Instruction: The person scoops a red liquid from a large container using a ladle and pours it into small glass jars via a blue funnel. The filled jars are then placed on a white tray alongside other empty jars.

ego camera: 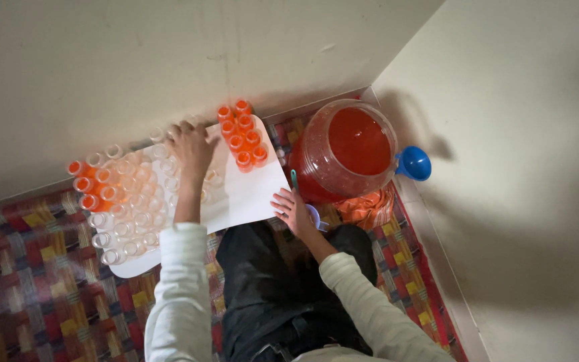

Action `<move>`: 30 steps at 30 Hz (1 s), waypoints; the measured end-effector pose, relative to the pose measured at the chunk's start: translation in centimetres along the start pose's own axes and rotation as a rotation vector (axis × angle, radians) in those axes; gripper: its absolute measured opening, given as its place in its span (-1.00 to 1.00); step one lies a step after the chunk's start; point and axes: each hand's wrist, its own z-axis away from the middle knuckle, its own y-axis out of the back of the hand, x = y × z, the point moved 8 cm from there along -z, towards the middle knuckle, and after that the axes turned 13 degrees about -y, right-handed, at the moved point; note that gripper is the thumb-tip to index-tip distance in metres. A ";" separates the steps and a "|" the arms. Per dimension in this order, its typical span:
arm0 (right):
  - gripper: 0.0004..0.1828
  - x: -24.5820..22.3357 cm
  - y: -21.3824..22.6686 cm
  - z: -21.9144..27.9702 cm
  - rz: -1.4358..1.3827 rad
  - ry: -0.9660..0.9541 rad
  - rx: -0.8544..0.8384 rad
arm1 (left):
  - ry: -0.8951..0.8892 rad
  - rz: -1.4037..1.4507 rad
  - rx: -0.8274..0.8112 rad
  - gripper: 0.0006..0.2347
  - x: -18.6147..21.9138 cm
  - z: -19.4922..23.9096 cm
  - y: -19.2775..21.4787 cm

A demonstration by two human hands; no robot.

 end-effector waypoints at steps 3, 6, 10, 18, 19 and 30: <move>-0.27 -0.9 -0.6 0.7 0.006 -0.003 0.029 | -0.097 0.055 -0.172 -0.70 2.3 3.5 1.0; -0.31 -1.0 -0.5 0.8 0.000 -0.005 0.025 | -0.112 0.034 -0.253 -0.62 1.8 5.7 -1.1; -0.28 -0.3 -0.3 0.8 -0.011 0.012 0.001 | -0.117 0.020 -0.279 -0.55 1.1 6.8 -3.1; -0.32 -0.1 0.5 1.2 -0.011 0.027 0.017 | 0.112 -0.079 0.079 -0.59 -1.3 3.3 0.3; -0.32 -0.1 0.9 0.9 -0.010 0.034 0.013 | 0.110 -0.080 0.087 -0.59 -1.7 2.2 -0.3; -0.34 0.0 1.7 0.8 -0.121 0.002 -0.037 | 0.324 -0.162 0.000 -0.60 -4.6 -3.9 -6.3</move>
